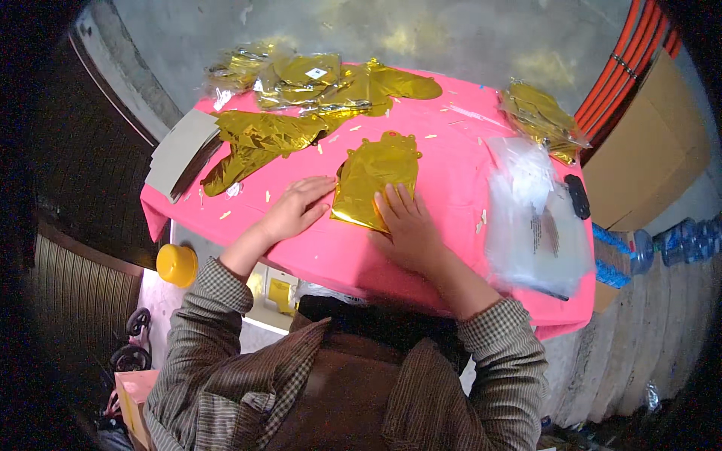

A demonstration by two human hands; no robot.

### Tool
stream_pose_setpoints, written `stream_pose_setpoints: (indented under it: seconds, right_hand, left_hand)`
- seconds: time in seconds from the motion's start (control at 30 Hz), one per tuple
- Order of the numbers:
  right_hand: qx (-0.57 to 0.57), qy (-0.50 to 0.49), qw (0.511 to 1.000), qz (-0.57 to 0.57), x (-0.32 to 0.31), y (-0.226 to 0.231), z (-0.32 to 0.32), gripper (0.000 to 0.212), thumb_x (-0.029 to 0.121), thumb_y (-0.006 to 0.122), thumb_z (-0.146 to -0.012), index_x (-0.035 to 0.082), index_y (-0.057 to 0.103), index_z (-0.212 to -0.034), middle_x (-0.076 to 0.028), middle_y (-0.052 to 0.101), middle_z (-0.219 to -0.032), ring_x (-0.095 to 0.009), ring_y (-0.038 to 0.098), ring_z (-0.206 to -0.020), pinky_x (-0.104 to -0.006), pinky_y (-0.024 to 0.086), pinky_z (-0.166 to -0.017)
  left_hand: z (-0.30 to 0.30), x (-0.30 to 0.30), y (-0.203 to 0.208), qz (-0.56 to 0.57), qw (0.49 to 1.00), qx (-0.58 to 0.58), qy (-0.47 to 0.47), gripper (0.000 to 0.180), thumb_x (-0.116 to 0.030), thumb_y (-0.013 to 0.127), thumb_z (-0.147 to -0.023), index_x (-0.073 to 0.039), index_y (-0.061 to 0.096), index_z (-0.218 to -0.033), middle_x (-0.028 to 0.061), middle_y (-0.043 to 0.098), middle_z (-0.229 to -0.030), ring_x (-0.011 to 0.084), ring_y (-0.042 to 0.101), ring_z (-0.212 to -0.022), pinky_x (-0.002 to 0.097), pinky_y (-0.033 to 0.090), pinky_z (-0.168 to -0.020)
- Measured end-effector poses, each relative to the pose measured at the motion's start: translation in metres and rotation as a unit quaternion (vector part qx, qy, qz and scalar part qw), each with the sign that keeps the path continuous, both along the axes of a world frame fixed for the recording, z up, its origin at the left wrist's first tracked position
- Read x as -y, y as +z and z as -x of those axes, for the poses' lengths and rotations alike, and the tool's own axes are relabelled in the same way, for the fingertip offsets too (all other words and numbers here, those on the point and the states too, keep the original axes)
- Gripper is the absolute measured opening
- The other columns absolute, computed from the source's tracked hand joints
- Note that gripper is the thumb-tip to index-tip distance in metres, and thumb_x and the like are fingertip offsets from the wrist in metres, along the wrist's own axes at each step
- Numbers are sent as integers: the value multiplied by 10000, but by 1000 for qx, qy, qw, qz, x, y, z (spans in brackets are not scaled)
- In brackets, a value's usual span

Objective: The person folds and flattens deflated gold mylar balloons by hand on a workbench.

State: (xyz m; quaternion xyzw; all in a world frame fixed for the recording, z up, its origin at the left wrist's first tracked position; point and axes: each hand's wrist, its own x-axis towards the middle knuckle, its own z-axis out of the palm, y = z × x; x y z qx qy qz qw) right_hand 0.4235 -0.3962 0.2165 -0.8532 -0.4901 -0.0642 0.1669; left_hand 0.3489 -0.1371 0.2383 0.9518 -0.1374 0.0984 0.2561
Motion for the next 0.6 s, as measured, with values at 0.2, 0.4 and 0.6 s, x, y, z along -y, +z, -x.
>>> stream_pose_setpoints:
  seconds: [0.2,0.4,0.6]
  right_hand:
    - [-16,4,1000,-5,-1,1,0,680,424,507,-881,-11,334,-1374,-250,305,-1428,-428,256,-1339,-514,200,-1099]
    - [-22,2,1000,2,0,5,1,678,423,510,-878,-10,338,-1371,-249,312,-1423,-422,258,-1340,-513,195,-1101]
    - [-2,14,999,34,-2,2,-1,684,446,487,-883,-12,340,-1369,-247,313,-1422,-415,256,-1341,-508,182,-1108]
  left_hand:
    - [-5,2,-3,-66,997,-18,-36,388,-144,510,-887,11,511,-1243,168,441,-1378,307,360,-1320,451,278,-1078]
    - [-13,1,-4,-76,995,-11,-62,384,-124,481,-890,-2,503,-1254,169,438,-1379,326,342,-1328,465,260,-1089]
    - [-37,-11,-18,23,993,-29,-116,372,-125,451,-894,-27,515,-1248,172,491,-1325,320,374,-1308,457,260,-1091]
